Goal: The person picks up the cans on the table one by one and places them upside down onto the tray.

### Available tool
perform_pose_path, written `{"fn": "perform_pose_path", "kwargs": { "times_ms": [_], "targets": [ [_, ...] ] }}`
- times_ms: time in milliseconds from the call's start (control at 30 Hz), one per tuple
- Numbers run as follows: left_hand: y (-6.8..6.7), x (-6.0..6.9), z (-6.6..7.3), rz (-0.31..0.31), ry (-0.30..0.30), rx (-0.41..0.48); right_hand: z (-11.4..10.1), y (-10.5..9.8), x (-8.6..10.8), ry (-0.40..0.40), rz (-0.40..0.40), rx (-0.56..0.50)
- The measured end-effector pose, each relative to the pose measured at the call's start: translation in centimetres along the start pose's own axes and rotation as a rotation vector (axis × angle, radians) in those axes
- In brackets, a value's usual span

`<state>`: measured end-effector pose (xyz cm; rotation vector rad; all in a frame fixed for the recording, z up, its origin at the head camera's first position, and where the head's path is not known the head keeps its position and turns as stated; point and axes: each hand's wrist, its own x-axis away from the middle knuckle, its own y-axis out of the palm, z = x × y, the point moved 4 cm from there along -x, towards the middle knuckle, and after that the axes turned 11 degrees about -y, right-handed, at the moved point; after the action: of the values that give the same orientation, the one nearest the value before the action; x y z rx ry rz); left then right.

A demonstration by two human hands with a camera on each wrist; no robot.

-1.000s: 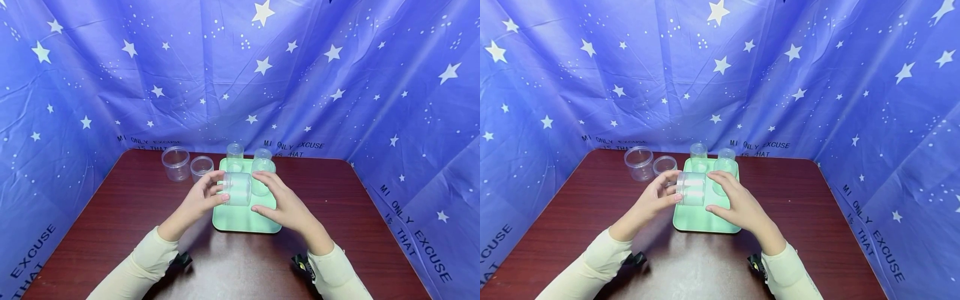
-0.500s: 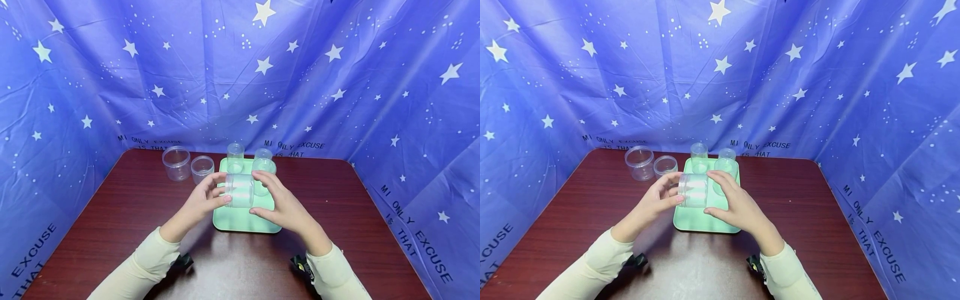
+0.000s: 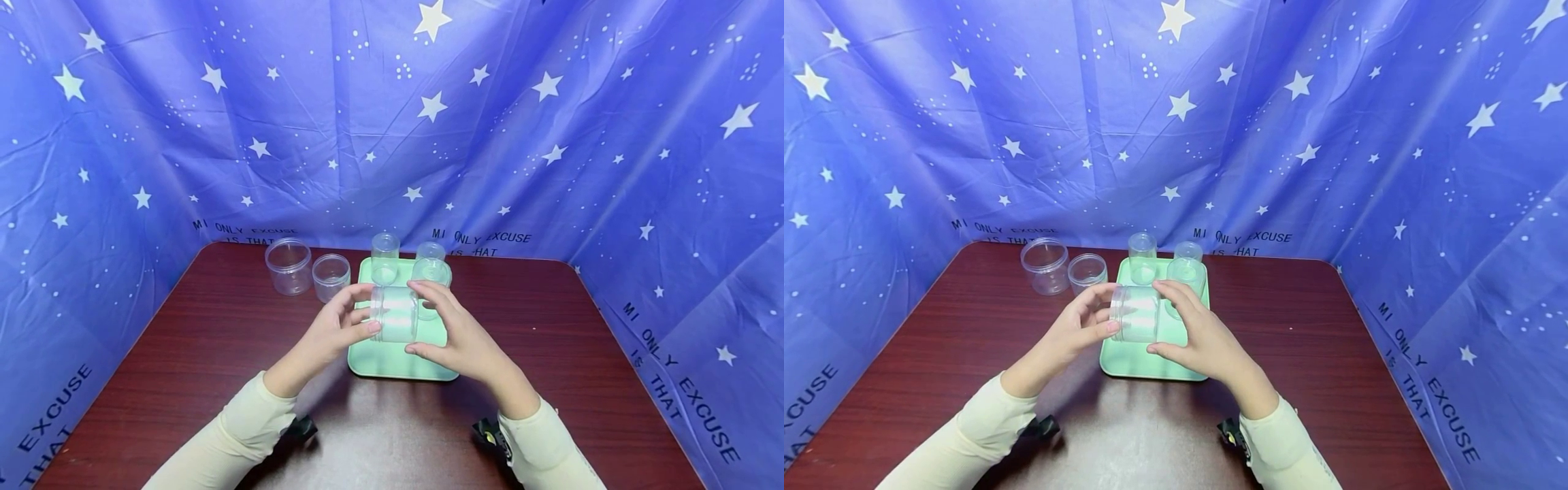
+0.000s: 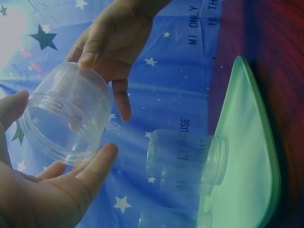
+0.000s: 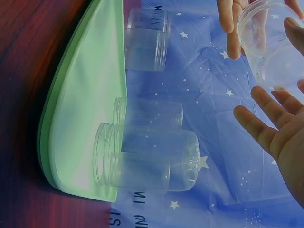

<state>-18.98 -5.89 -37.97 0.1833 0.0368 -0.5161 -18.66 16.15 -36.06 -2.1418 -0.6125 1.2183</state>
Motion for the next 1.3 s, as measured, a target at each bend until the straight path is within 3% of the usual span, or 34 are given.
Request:
{"fn": "perform_pose_path", "kwargs": {
  "times_ms": [567, 1300],
  "targets": [
    [0.2, 0.18, 0.01, -0.037, 0.002, 0.005, -0.19, -0.06, -0.01, -0.013, 0.023, -0.027],
    [-0.52, 0.01, 0.26, -0.028, -0.003, -0.116, -0.68, -0.66, -0.38, -0.061, 0.063, -0.04]
  ]
}}
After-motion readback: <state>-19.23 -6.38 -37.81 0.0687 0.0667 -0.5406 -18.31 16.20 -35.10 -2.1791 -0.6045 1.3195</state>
